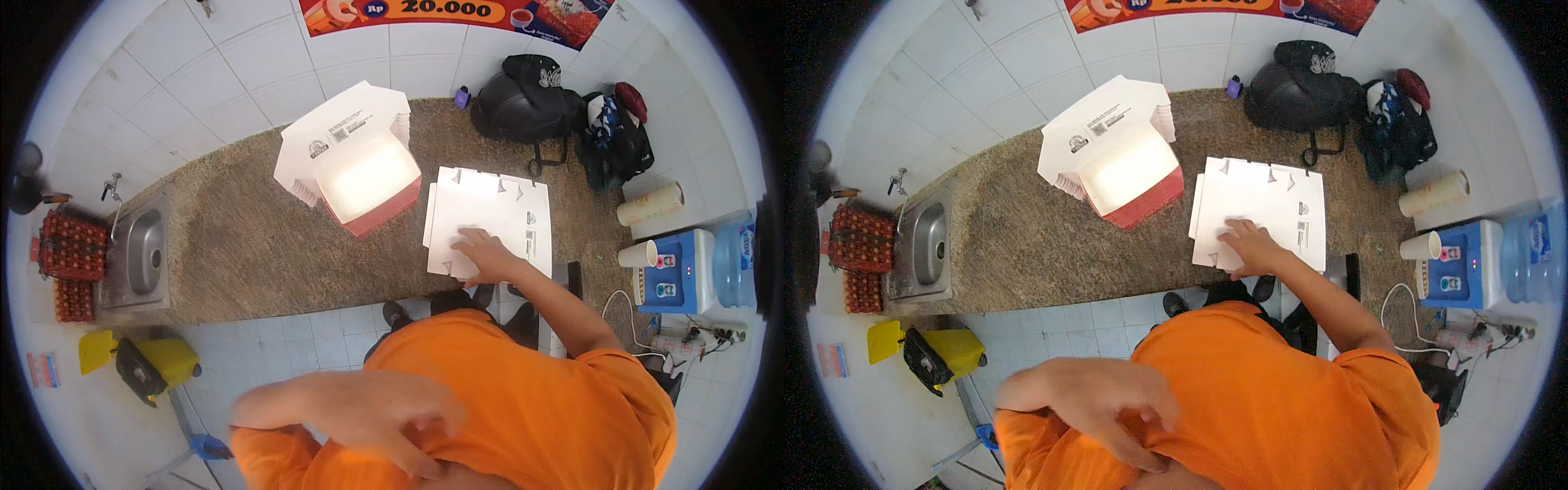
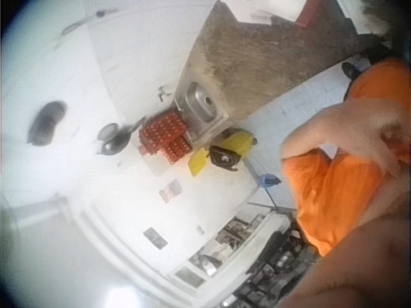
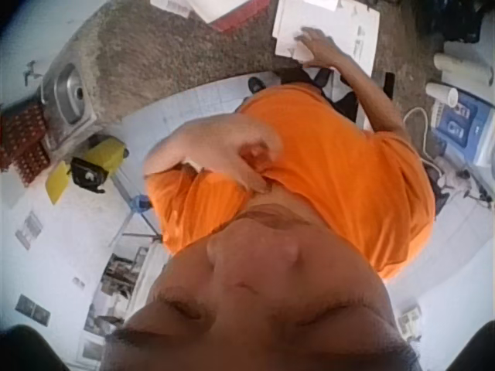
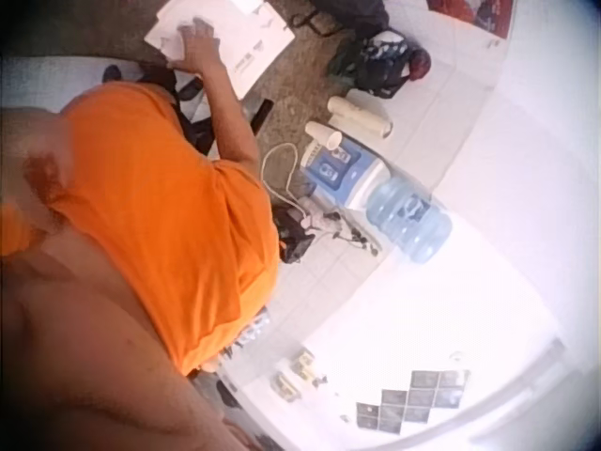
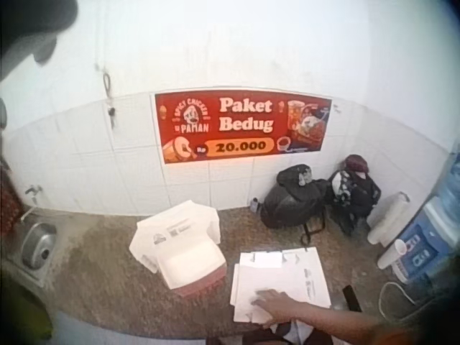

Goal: The person assembles white cardboard food boxes by folding the flaps and inserting red paper inserts into the interior. The person handles the boxes one at a time, folding the sides and tucking the inserts into place on a countertop.

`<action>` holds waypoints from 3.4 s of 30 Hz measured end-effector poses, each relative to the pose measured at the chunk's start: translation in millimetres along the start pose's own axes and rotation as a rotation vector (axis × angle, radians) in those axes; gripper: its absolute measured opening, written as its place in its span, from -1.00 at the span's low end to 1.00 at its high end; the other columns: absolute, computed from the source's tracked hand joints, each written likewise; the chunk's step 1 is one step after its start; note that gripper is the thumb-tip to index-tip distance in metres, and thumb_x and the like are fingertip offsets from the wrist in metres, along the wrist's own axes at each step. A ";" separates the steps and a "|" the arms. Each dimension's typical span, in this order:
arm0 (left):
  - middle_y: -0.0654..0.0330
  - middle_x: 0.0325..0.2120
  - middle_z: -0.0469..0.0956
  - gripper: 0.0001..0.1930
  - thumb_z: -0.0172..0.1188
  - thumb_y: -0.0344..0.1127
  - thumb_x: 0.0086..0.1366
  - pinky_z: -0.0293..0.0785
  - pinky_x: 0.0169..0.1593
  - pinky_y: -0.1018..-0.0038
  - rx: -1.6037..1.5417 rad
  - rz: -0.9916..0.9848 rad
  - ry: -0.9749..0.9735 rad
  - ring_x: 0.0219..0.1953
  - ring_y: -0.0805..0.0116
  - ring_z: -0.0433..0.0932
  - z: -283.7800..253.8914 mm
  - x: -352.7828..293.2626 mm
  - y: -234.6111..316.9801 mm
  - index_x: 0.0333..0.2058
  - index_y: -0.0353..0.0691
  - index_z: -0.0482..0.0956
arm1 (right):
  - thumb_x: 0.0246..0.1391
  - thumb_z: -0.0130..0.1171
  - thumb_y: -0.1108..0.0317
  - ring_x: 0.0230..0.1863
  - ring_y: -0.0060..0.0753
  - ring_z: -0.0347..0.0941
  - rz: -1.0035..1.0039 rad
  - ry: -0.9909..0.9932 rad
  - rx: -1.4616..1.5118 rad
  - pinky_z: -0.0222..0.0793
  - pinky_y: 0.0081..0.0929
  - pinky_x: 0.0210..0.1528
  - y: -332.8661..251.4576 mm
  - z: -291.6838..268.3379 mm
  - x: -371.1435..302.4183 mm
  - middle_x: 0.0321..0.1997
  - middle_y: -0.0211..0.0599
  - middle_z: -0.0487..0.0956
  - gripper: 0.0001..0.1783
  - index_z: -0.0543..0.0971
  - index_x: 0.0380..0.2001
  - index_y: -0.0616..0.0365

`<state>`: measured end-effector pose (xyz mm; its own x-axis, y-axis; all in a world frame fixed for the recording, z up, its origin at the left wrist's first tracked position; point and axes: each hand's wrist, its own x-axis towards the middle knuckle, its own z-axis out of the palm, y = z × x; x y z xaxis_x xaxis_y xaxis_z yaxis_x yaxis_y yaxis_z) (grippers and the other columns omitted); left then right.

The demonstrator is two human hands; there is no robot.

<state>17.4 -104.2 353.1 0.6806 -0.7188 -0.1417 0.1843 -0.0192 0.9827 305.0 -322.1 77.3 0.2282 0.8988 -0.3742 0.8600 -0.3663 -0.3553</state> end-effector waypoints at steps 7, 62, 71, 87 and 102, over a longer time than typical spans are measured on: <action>-0.04 -0.16 0.72 -0.65 0.48 -0.28 0.26 0.63 -0.13 0.17 0.323 0.870 0.629 -0.19 0.02 0.72 -30.4 -0.3 -5.1 -0.06 -0.30 0.63 | -0.11 0.60 0.37 0.59 0.03 0.20 -0.086 0.092 0.359 0.07 -0.11 0.63 53.5 26.7 -11.0 0.50 -0.05 0.44 -0.58 0.78 -0.09 -0.01; 0.08 -0.26 0.77 -0.58 0.09 -0.46 0.53 0.55 -0.05 0.42 0.141 0.029 0.876 -0.22 0.44 0.68 -46.3 107.0 -154.2 0.31 -0.26 0.39 | 0.22 0.43 0.26 -0.44 -0.54 0.38 0.029 0.630 0.743 0.40 -0.47 -0.31 -116.5 -62.2 -113.9 -0.39 -0.33 0.60 -0.55 0.70 0.15 0.12; 0.42 -0.70 0.43 -0.25 0.16 -0.59 0.35 0.24 -0.38 0.64 -0.001 0.208 1.048 -0.57 0.70 0.32 -20.1 106.6 -133.5 0.49 -0.17 0.17 | 0.00 0.60 0.10 -0.36 -0.07 0.62 -0.011 0.422 0.606 0.53 -0.28 -0.24 -130.4 -92.0 -114.4 -0.31 -0.07 0.66 -0.45 0.73 -0.01 0.20; 0.10 0.16 0.60 -0.49 0.27 -0.35 0.51 0.67 0.05 0.37 -0.294 0.343 1.277 0.06 0.36 0.67 -56.4 62.4 -168.2 0.35 -0.26 0.36 | 0.26 0.43 0.34 0.01 -0.37 0.60 0.187 1.161 1.262 0.53 -0.36 0.11 -129.3 -61.1 -72.3 0.22 -0.17 0.56 -0.61 0.60 0.08 0.25; -0.03 0.11 0.64 -0.71 -0.03 -0.35 0.65 0.79 0.00 0.33 -1.115 0.561 1.080 0.08 0.18 0.72 -51.3 45.4 -111.7 0.19 -0.39 0.45 | 0.06 0.54 0.45 0.35 0.21 0.50 -0.616 0.965 0.392 0.35 0.13 0.45 -166.8 -99.3 -35.7 0.26 0.10 0.57 -0.68 0.57 -0.21 0.20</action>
<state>64.1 -99.0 230.8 0.8939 0.3312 -0.3022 -0.1776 0.8804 0.4397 198.7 -269.3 235.0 0.2197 0.6968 0.6827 0.7856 0.2886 -0.5474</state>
